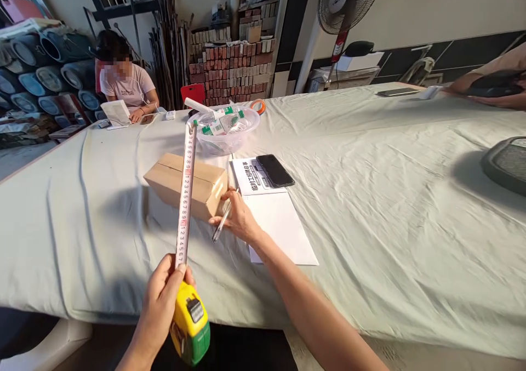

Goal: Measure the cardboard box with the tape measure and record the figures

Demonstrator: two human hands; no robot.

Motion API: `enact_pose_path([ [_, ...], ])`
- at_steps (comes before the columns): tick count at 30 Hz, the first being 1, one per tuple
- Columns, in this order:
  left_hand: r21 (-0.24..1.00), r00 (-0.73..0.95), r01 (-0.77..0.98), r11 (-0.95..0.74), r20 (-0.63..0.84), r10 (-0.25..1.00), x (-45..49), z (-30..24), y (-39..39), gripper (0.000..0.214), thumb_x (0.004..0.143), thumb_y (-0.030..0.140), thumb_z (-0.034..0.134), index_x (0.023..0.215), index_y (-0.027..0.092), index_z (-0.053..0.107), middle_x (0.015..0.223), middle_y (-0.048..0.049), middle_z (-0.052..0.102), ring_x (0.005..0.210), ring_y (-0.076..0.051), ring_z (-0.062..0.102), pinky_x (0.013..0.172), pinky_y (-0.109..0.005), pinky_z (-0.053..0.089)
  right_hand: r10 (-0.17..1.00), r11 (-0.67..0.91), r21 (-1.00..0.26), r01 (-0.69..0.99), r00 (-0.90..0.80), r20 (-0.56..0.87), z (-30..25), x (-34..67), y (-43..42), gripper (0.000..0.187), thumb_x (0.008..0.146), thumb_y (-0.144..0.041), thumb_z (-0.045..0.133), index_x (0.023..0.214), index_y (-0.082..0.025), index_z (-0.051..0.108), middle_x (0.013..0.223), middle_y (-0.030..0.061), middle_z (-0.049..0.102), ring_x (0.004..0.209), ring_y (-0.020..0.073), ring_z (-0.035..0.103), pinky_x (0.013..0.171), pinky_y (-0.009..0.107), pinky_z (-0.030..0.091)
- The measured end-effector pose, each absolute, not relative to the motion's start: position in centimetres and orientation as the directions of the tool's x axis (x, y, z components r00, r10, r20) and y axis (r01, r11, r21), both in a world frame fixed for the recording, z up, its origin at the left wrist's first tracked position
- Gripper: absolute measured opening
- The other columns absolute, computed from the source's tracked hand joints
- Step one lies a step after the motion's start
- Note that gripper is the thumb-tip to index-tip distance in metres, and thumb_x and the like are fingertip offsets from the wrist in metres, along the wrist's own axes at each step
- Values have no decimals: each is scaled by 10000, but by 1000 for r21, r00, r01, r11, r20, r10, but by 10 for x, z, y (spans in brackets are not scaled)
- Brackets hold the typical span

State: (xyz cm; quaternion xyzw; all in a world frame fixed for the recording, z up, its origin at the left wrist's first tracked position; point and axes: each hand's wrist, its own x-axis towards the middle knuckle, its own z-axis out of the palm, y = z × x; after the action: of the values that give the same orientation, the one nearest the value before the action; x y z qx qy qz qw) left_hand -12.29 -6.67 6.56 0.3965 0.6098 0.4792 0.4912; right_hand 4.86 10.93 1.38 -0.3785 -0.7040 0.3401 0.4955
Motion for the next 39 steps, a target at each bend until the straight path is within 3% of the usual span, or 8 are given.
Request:
enact_pose_path([
  [3, 972, -101, -61, 229, -234, 967, -110, 71, -43, 269, 854, 449, 600, 762, 204, 538, 675, 14, 587, 542, -119, 527, 496, -220, 436, 917, 392, -889, 238, -181, 356, 17, 63, 113, 468, 794, -619, 605, 1038, -235, 498, 1105, 101, 605, 995, 267, 600, 888, 414, 455],
  [6, 967, 49, -98, 236, -232, 971, -89, 67, -13, 232, 849, 416, 614, 805, 197, 550, 717, 3, 631, 564, -117, 562, 524, -218, 452, 955, 281, -942, 186, 47, 294, 23, 88, 120, 435, 896, -617, 424, 1113, -249, 510, 1018, 60, 624, 881, 217, 610, 823, 367, 466],
  [11, 906, 208, -267, 329, -280, 937, -52, 50, 49, 186, 795, 286, 637, 927, 182, 557, 874, -62, 724, 546, -114, 592, 500, -222, 451, 940, 195, -963, 186, 244, 238, 21, 112, 128, 380, 916, -528, 403, 801, -223, 598, 733, 20, 599, 690, 177, 552, 688, 307, 440],
  [17, 827, 217, -381, 413, -354, 910, -37, 32, 93, 247, 759, 214, 577, 1005, 188, 572, 938, -54, 740, 522, -115, 619, 512, -239, 487, 961, 132, -938, 320, 190, 200, 2, 104, 128, 272, 876, -412, 456, 674, -234, 496, 592, -22, 581, 588, 159, 507, 609, 289, 385],
  [22, 792, 258, -370, 486, -415, 872, -43, 23, 93, 221, 746, 247, 625, 935, 210, 516, 808, -25, 735, 512, -158, 658, 445, -238, 477, 974, 93, -895, 436, 147, 173, -8, 103, 131, 301, 862, -438, 453, 633, -244, 442, 573, -29, 513, 559, 153, 451, 581, 292, 356],
  [28, 760, 306, -391, 519, -424, 852, -45, 21, 93, 254, 742, 257, 649, 941, 215, 498, 829, -34, 733, 568, -180, 693, 454, -243, 505, 976, 63, -886, 459, 158, 152, -10, 103, 131, 323, 870, -461, 438, 633, -246, 395, 583, -36, 440, 562, 147, 410, 556, 279, 329],
  [32, 748, 312, -392, 535, -439, 843, -45, 21, 93, 223, 759, 258, 643, 927, 210, 504, 761, -20, 720, 482, -141, 643, 458, -233, 502, 975, 60, -878, 475, 163, 154, -8, 103, 130, 313, 872, -453, 443, 644, -247, 382, 576, -40, 438, 561, 150, 415, 554, 282, 326],
  [39, 737, 279, -427, 524, -444, 851, -43, 26, 92, 137, 765, 189, 599, 894, 201, 555, 1127, -63, 697, 593, -141, 675, 455, -252, 530, 976, 47, -880, 473, 164, 141, -9, 102, 130, 315, 874, -450, 449, 642, -248, 382, 583, -37, 451, 565, 154, 425, 553, 284, 330],
])
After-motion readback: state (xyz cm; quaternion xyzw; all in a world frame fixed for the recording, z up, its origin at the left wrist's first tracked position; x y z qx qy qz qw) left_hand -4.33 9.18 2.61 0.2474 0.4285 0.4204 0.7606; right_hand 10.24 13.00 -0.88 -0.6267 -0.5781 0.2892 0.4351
